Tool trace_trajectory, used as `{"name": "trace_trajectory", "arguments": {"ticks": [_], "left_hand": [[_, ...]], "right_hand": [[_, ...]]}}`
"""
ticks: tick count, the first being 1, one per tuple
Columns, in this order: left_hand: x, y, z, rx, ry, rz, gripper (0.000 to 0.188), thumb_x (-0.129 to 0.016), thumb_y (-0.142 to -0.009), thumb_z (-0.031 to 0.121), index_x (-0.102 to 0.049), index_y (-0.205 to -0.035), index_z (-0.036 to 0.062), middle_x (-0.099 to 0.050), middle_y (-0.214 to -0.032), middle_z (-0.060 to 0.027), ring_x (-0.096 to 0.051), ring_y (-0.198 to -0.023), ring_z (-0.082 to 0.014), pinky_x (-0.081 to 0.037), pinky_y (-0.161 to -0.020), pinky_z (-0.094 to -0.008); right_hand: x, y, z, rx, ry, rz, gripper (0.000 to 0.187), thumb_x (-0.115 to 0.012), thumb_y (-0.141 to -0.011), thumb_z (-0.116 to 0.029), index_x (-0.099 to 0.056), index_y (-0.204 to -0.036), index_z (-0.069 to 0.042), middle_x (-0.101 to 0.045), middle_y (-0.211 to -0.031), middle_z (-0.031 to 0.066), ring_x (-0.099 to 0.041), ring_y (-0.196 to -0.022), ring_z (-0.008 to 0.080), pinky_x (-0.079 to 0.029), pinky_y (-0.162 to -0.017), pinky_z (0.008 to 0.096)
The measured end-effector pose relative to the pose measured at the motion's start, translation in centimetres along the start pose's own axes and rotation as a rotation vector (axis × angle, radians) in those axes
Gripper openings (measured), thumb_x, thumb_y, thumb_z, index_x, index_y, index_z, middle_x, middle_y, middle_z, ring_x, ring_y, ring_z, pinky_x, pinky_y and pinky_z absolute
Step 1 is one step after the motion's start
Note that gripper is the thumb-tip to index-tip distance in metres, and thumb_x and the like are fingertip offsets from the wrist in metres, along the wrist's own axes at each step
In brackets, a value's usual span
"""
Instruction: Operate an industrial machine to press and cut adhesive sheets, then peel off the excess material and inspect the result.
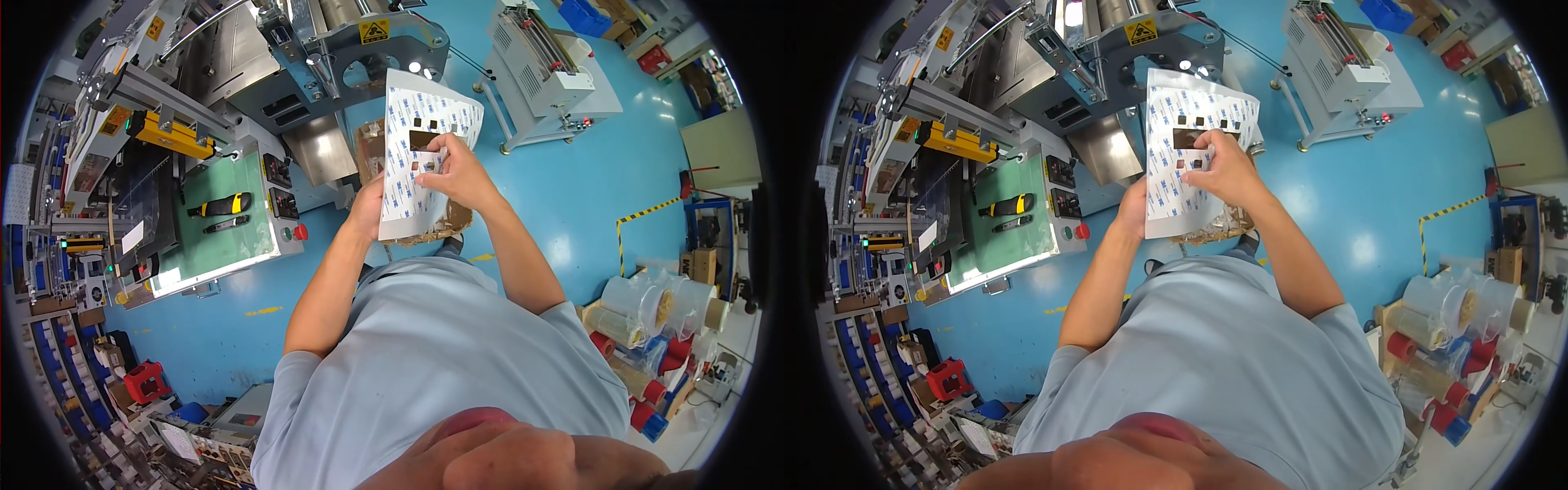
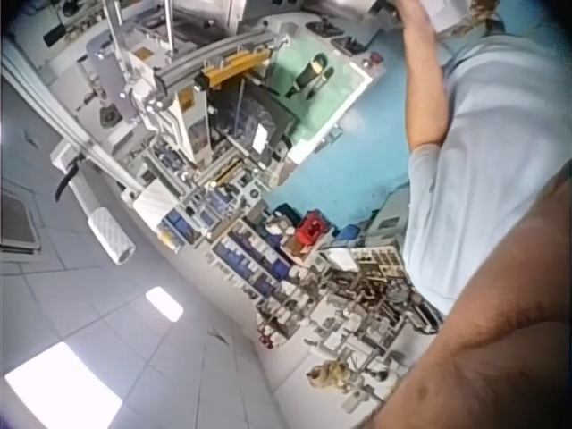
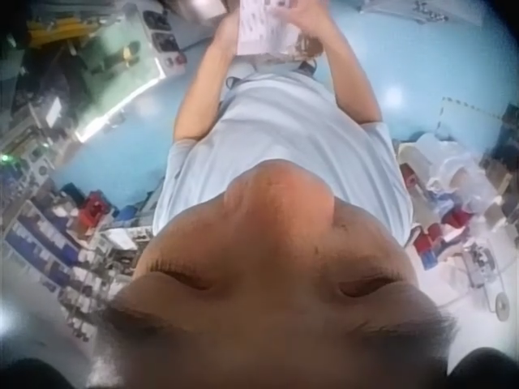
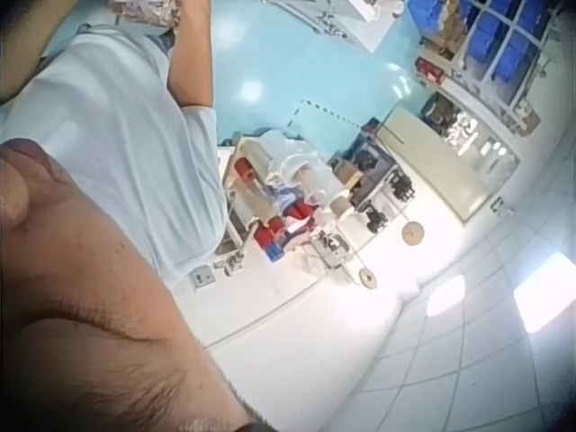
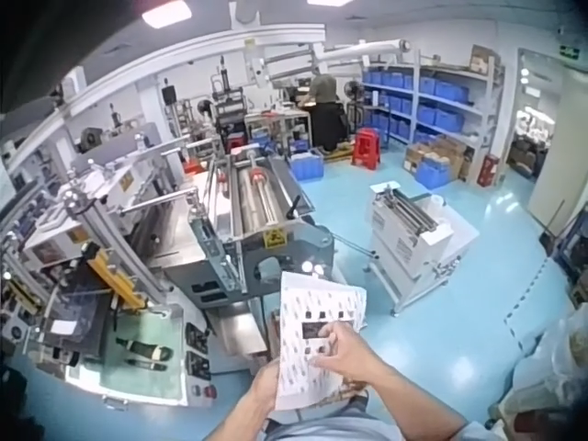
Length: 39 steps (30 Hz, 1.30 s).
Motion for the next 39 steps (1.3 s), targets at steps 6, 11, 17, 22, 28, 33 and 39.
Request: {"name": "trace_trajectory", "arguments": {"ticks": [6,11,17,22,28,33,39], "left_hand": [[-1.6,-0.1,-0.4,-0.017,-0.086,-0.113,0.032,-0.049,-0.098,0.017,-0.054,-0.126,0.0021,-0.062,-0.119,-0.0083,-0.063,-0.105,-0.0178,-0.051,-0.093,-0.0337],[0.9,-1.0,-0.8,-0.039,-0.242,0.072,0.018,-0.054,-0.096,0.007,-0.060,-0.113,0.0028,-0.065,-0.100,-0.0036,-0.063,-0.088,-0.0124,-0.052,-0.077,-0.0257],[5.5,-2.0,-0.9,-0.182,-0.473,0.311,0.018,-0.055,-0.096,0.006,-0.064,-0.112,0.0044,-0.066,-0.098,-0.0016,-0.058,-0.082,-0.0078,-0.049,-0.074,-0.0234],[3.0,-1.4,1.2,-0.186,-0.601,0.278,0.030,-0.050,-0.098,0.014,-0.061,-0.122,0.0007,-0.066,-0.113,-0.0064,-0.060,-0.101,-0.0125,-0.047,-0.089,-0.0298],[0.3,-1.0,5.9,0.084,-0.062,-0.087,0.059,-0.044,-0.101,0.044,-0.045,-0.138,-0.0014,-0.061,-0.126,-0.0145,-0.065,-0.106,-0.0221,-0.053,-0.091,-0.0345],[-3.2,-0.9,9.1,-0.125,-0.575,0.052,0.032,-0.064,-0.094,0.021,-0.062,-0.117,-0.0012,-0.069,-0.109,-0.0100,-0.067,-0.089,-0.0132,-0.055,-0.075,-0.0277],[-5.1,1.2,9.6,-0.266,-0.710,0.063,0.028,-0.059,-0.094,0.009,-0.060,-0.120,-0.0004,-0.069,-0.107,-0.0069,-0.065,-0.090,-0.0107,-0.052,-0.081,-0.0276]], "right_hand": [[-0.7,0.5,-0.1,0.038,0.293,0.128,0.055,-0.082,-0.066,-0.023,-0.056,-0.112,-0.007,-0.054,-0.112,0.0144,-0.060,-0.096,0.0301,-0.050,-0.083,0.0375],[0.1,0.5,0.2,-0.008,0.150,0.050,0.053,-0.082,-0.068,-0.019,-0.057,-0.113,-0.006,-0.055,-0.110,0.0144,-0.061,-0.095,0.0289,-0.050,-0.083,0.0375],[1.2,0.8,-1.2,0.035,0.255,0.075,0.051,-0.077,-0.071,-0.009,-0.055,-0.117,-0.004,-0.055,-0.111,0.0129,-0.058,-0.093,0.0261,-0.049,-0.083,0.0356],[1.2,1.8,-2.3,0.261,0.568,0.029,0.047,-0.073,-0.069,-0.002,-0.059,-0.114,-0.007,-0.051,-0.107,0.0131,-0.057,-0.098,0.0325,-0.050,-0.081,0.0392],[-0.1,3.0,-3.8,0.676,0.911,-0.161,0.016,-0.062,-0.075,-0.004,-0.064,-0.091,-0.005,-0.049,-0.094,0.0109,-0.054,-0.093,0.0279,-0.047,-0.076,0.0387],[-1.0,3.9,-5.4,0.831,1.056,-0.310,0.013,-0.063,-0.078,-0.011,-0.064,-0.090,-0.008,-0.053,-0.101,0.0098,-0.053,-0.099,0.0232,-0.041,-0.081,0.0345],[2.2,3.9,-9.6,0.798,0.567,-0.185,0.044,-0.077,-0.068,-0.002,-0.066,-0.110,-0.010,-0.054,-0.118,0.0107,-0.056,-0.106,0.0288,-0.047,-0.089,0.0405]]}}
Point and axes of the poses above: each hand's wrist, its own y-axis away from the middle knuckle, its own x-axis out of the back of the hand, z = x × y, the point moved 4 cm from there along -y, towards the middle knuckle
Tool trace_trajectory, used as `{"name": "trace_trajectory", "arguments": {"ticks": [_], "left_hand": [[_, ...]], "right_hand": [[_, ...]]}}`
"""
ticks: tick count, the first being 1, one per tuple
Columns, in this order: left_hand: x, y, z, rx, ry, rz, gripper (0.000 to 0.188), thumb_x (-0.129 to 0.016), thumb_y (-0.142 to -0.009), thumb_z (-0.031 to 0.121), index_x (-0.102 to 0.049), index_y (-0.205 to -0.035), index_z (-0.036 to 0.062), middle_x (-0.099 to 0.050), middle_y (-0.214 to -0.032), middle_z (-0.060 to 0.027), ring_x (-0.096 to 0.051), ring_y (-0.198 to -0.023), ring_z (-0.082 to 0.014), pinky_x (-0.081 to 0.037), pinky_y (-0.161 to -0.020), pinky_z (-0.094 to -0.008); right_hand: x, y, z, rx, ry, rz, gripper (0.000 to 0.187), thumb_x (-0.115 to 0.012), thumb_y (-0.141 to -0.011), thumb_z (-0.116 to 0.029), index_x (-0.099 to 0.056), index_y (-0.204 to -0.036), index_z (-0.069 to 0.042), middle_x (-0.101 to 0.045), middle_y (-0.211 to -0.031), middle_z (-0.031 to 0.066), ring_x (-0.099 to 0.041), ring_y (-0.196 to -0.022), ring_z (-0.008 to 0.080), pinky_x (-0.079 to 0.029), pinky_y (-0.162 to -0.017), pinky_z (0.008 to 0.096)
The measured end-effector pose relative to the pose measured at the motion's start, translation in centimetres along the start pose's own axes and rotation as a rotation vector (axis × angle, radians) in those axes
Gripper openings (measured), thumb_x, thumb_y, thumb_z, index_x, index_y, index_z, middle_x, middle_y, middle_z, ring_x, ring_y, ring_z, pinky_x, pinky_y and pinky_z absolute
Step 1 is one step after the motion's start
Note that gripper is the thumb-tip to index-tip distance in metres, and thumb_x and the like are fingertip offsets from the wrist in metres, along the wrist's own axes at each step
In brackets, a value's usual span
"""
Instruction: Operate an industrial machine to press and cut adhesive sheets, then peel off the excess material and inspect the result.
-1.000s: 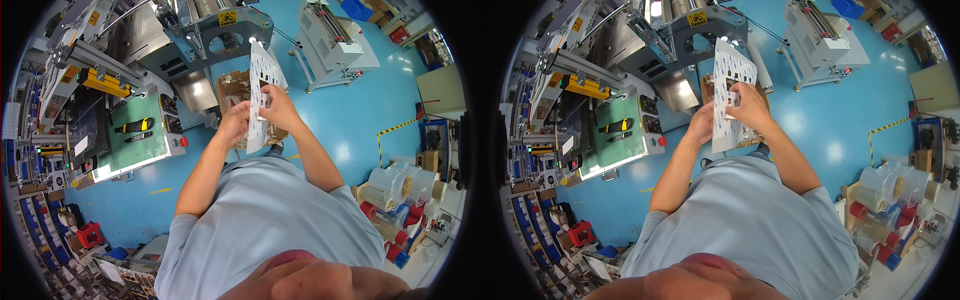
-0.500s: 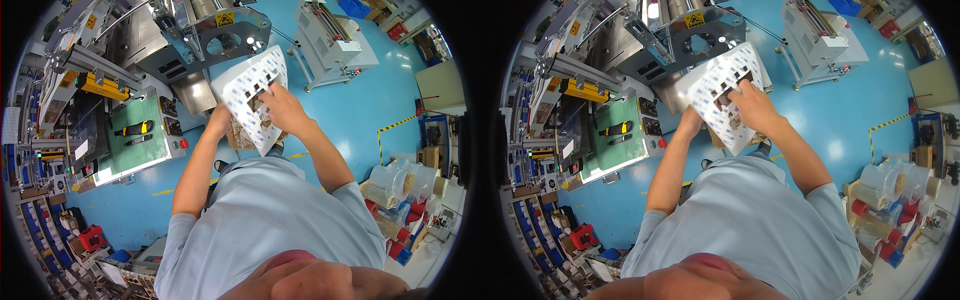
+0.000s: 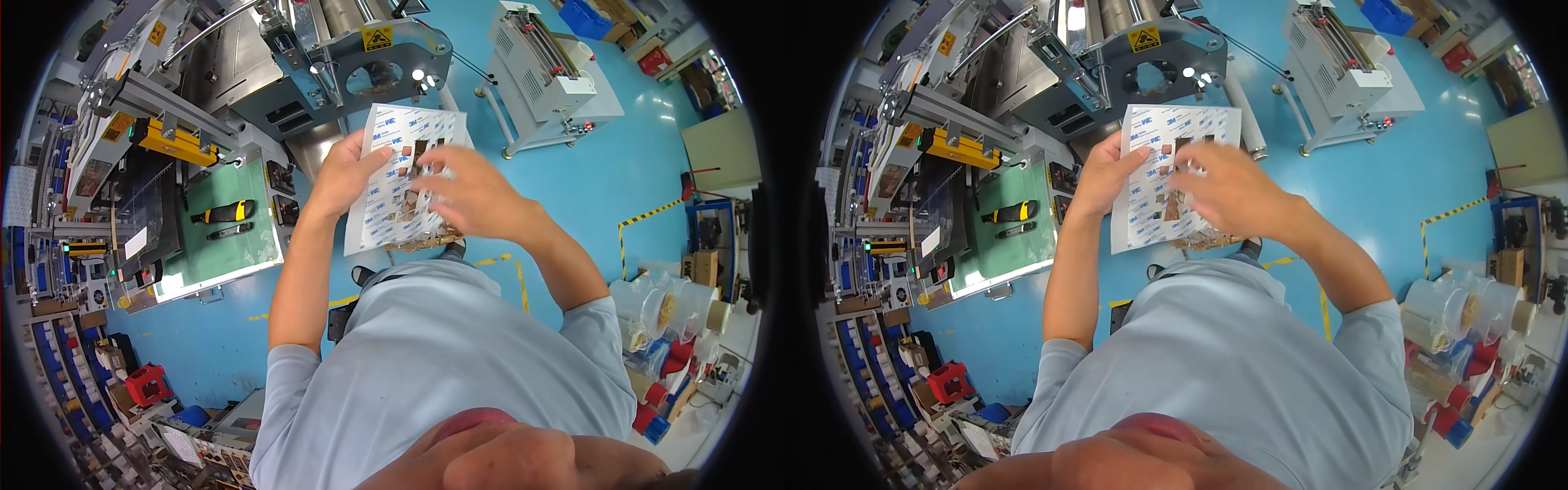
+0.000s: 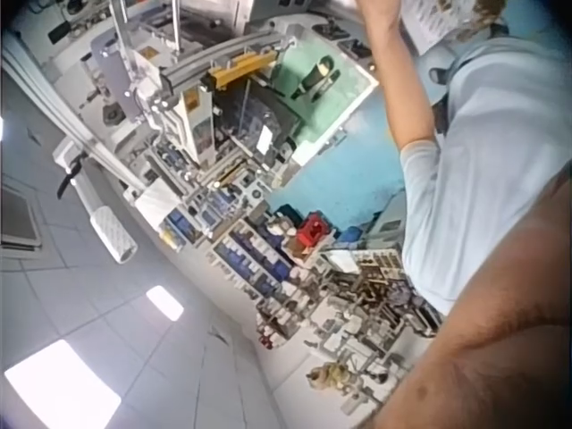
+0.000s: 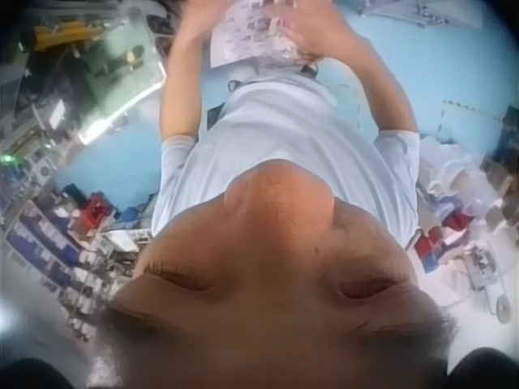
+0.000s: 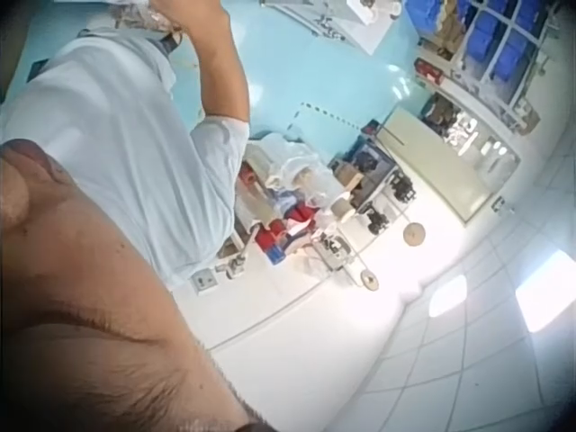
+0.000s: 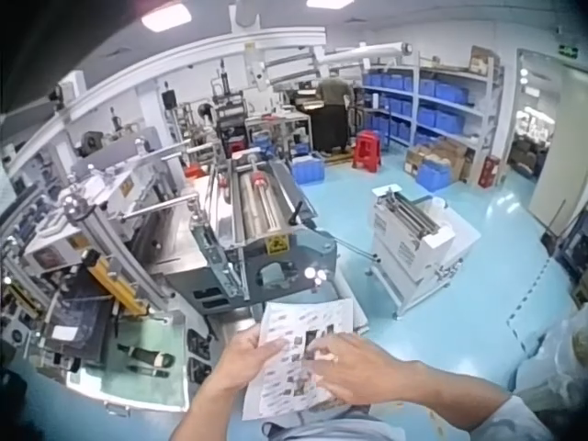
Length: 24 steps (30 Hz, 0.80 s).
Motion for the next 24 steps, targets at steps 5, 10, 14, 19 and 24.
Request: {"name": "trace_trajectory", "arguments": {"ticks": [5,10,14,19,24], "left_hand": [[-2.4,2.1,1.5,-0.092,-0.064,-0.050,0.027,-0.057,-0.096,0.013,-0.059,-0.120,0.0002,-0.068,-0.107,-0.0052,-0.061,-0.097,-0.0110,-0.050,-0.085,-0.0284],[-3.8,3.6,3.4,-0.169,-0.334,0.034,0.026,-0.057,-0.099,0.020,-0.060,-0.117,0.0015,-0.064,-0.097,-0.0004,-0.054,-0.086,-0.0059,-0.045,-0.076,-0.0237],[-4.0,4.1,4.0,-0.271,-0.492,0.061,0.032,-0.050,-0.101,0.022,-0.058,-0.124,0.0010,-0.067,-0.104,-0.0070,-0.060,-0.096,-0.0145,-0.047,-0.086,-0.0292],[-4.1,4.5,3.9,-0.335,-0.379,0.074,0.042,-0.042,-0.104,0.029,-0.054,-0.132,-0.0007,-0.064,-0.113,-0.0124,-0.058,-0.105,-0.0190,-0.045,-0.092,-0.0314],[-5.0,4.5,3.6,-0.596,-0.437,0.101,0.044,-0.044,-0.101,0.027,-0.051,-0.134,-0.0016,-0.057,-0.119,-0.0164,-0.056,-0.106,-0.0249,-0.044,-0.092,-0.0350]], "right_hand": [[2.2,-2.7,0.5,-0.161,-0.041,0.402,0.039,-0.078,-0.072,-0.007,-0.066,-0.110,-0.007,-0.054,-0.105,0.0092,-0.056,-0.088,0.0239,-0.049,-0.071,0.0318],[2.1,-3.9,-0.8,-0.175,-0.061,0.531,0.032,-0.074,-0.070,-0.003,-0.067,-0.101,-0.002,-0.056,-0.092,0.0089,-0.058,-0.079,0.0246,-0.049,-0.066,0.0338],[2.0,-3.9,-0.6,-0.120,-0.088,0.552,0.027,-0.076,-0.073,-0.002,-0.065,-0.098,-0.004,-0.057,-0.092,0.0080,-0.058,-0.074,0.0217,-0.048,-0.062,0.0307],[1.2,-3.0,-0.7,-0.068,-0.231,0.605,0.020,-0.071,-0.076,0.003,-0.061,-0.093,-0.003,-0.058,-0.092,0.0109,-0.059,-0.076,0.0214,-0.049,-0.065,0.0297],[0.4,-2.2,-1.3,-0.050,-0.471,0.656,0.021,-0.071,-0.083,-0.001,-0.058,-0.099,-0.002,-0.060,-0.095,0.0084,-0.059,-0.080,0.0150,-0.049,-0.069,0.0272]]}}
Point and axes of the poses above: each hand's wrist, its own y-axis away from the middle knuckle, its own x-axis out of the back of the hand, z = x × y, the point moved 4 cm from there along -y, towards the middle knuckle
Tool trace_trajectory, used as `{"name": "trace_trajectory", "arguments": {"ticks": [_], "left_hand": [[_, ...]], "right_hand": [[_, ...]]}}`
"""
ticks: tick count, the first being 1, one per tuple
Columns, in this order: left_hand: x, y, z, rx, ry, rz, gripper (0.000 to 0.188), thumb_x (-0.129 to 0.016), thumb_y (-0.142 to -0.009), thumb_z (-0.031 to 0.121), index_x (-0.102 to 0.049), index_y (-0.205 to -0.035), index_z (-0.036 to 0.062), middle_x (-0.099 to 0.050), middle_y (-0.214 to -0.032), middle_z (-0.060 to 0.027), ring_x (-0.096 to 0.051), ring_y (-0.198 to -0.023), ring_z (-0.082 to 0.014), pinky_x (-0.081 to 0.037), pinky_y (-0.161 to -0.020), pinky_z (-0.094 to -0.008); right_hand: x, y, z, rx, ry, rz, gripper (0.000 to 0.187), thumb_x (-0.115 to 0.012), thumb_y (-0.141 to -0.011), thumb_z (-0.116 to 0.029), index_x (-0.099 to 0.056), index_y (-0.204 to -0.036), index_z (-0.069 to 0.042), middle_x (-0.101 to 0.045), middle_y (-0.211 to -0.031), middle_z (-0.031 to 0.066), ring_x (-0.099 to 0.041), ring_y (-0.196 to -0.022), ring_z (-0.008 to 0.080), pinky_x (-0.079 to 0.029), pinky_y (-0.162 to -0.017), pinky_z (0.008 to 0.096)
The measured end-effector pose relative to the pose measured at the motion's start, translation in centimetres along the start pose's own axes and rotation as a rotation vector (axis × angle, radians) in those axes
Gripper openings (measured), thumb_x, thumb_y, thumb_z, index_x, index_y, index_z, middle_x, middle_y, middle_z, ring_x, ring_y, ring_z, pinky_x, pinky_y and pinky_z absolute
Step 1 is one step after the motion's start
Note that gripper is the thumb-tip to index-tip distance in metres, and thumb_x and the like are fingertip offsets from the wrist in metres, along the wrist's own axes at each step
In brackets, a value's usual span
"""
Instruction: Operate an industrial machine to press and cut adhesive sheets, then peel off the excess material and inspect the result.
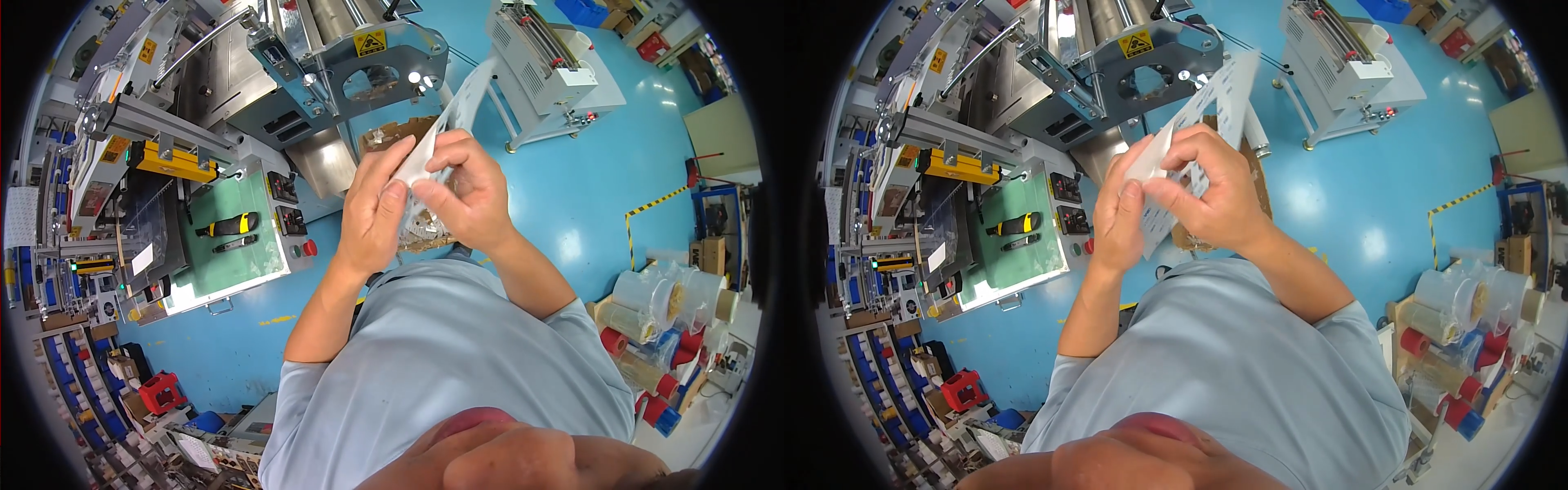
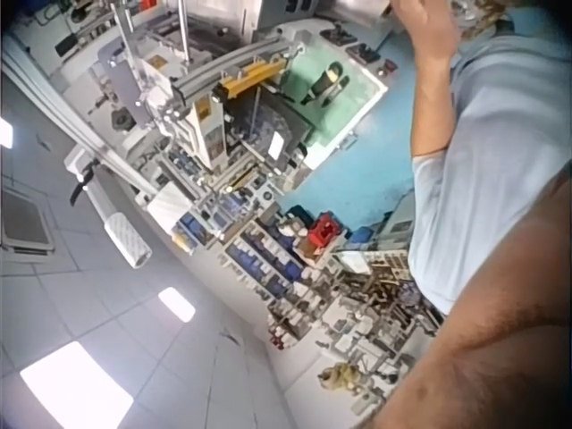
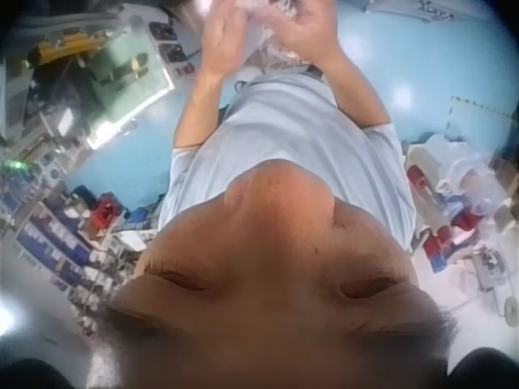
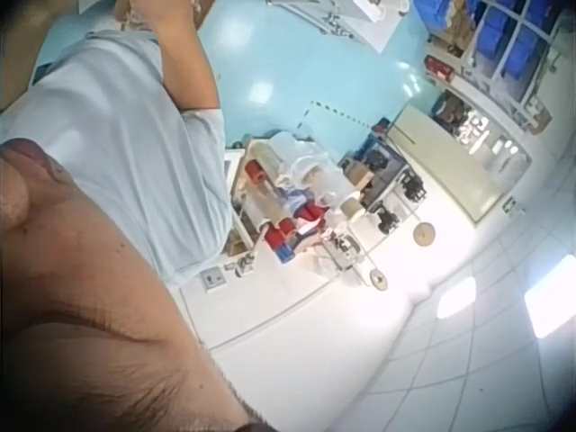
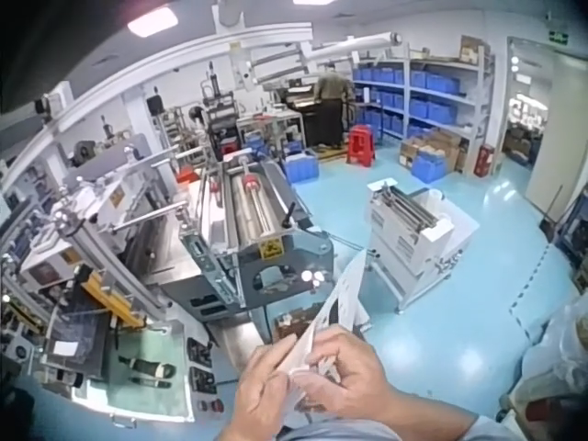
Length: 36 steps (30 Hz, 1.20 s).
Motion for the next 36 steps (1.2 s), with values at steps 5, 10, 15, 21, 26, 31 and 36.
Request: {"name": "trace_trajectory", "arguments": {"ticks": [5,10,15,21,26,31,36], "left_hand": [[-0.8,0.3,0.5,-0.132,-0.127,0.040,0.045,-0.046,-0.099,0.026,-0.052,-0.134,-0.0017,-0.056,-0.116,-0.0180,-0.055,-0.103,-0.0269,-0.044,-0.089,-0.0349],[-1.2,0.3,0.6,-0.194,-0.077,0.051,0.051,-0.043,-0.099,0.034,-0.052,-0.132,-0.0033,-0.056,-0.115,-0.0194,-0.054,-0.101,-0.0274,-0.045,-0.087,-0.0361],[-1.5,0.5,0.8,-0.121,-0.015,0.028,0.052,-0.041,-0.099,0.036,-0.053,-0.132,-0.0042,-0.056,-0.114,-0.0196,-0.054,-0.101,-0.0279,-0.044,-0.088,-0.0368],[-1.5,0.7,0.6,-0.067,0.058,0.006,0.051,-0.041,-0.100,0.035,-0.053,-0.130,-0.0046,-0.057,-0.113,-0.0197,-0.055,-0.102,-0.0280,-0.044,-0.089,-0.0375],[-1.6,0.7,0.8,-0.059,0.077,0.003,0.051,-0.040,-0.100,0.033,-0.054,-0.129,-0.0057,-0.057,-0.113,-0.0200,-0.055,-0.102,-0.0281,-0.044,-0.090,-0.0380],[-1.4,0.6,0.8,-0.022,0.095,0.001,0.048,-0.040,-0.100,0.030,-0.055,-0.127,-0.0073,-0.057,-0.114,-0.0201,-0.055,-0.103,-0.0292,-0.045,-0.090,-0.0382],[-1.4,0.6,0.8,0.024,0.095,-0.007,0.046,-0.040,-0.100,0.028,-0.056,-0.125,-0.0073,-0.057,-0.113,-0.0191,-0.057,-0.102,-0.0284,-0.045,-0.089,-0.0367]], "right_hand": [[-0.2,0.7,0.3,-0.462,-0.674,0.210,0.022,-0.066,-0.088,0.000,-0.053,-0.106,0.001,-0.062,-0.100,0.0081,-0.060,-0.087,0.0103,-0.050,-0.077,0.0253],[0.2,1.4,1.0,-0.529,-0.749,0.106,0.023,-0.065,-0.089,0.000,-0.055,-0.109,0.002,-0.063,-0.101,0.0073,-0.060,-0.089,0.0098,-0.050,-0.079,0.0253],[0.2,1.6,1.0,-0.525,-0.809,0.093,0.023,-0.066,-0.089,-0.002,-0.058,-0.109,0.001,-0.064,-0.101,0.0062,-0.060,-0.090,0.0098,-0.050,-0.079,0.0263],[0.7,1.6,1.4,-0.530,-0.877,0.045,0.022,-0.067,-0.087,0.000,-0.059,-0.108,0.001,-0.065,-0.100,0.0066,-0.060,-0.091,0.0106,-0.051,-0.081,0.0269],[0.5,1.6,1.3,-0.540,-0.910,0.083,0.023,-0.068,-0.085,0.001,-0.060,-0.107,0.001,-0.065,-0.100,0.0072,-0.061,-0.090,0.0113,-0.051,-0.081,0.0276],[0.7,1.5,1.1,-0.575,-0.854,0.064,0.023,-0.067,-0.086,0.000,-0.062,-0.108,0.003,-0.066,-0.102,0.0085,-0.062,-0.090,0.0113,-0.051,-0.081,0.0271],[1.1,1.9,1.4,-0.615,-0.782,-0.003,0.022,-0.064,-0.088,-0.001,-0.062,-0.109,0.004,-0.065,-0.100,0.0073,-0.060,-0.090,0.0104,-0.049,-0.078,0.0261]]}}
Point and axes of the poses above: each hand's wrist, its own y-axis away from the middle knuckle, its own x-axis out of the back of the hand, z = x × y, the point moved 4 cm from there along -y, towards the middle knuckle
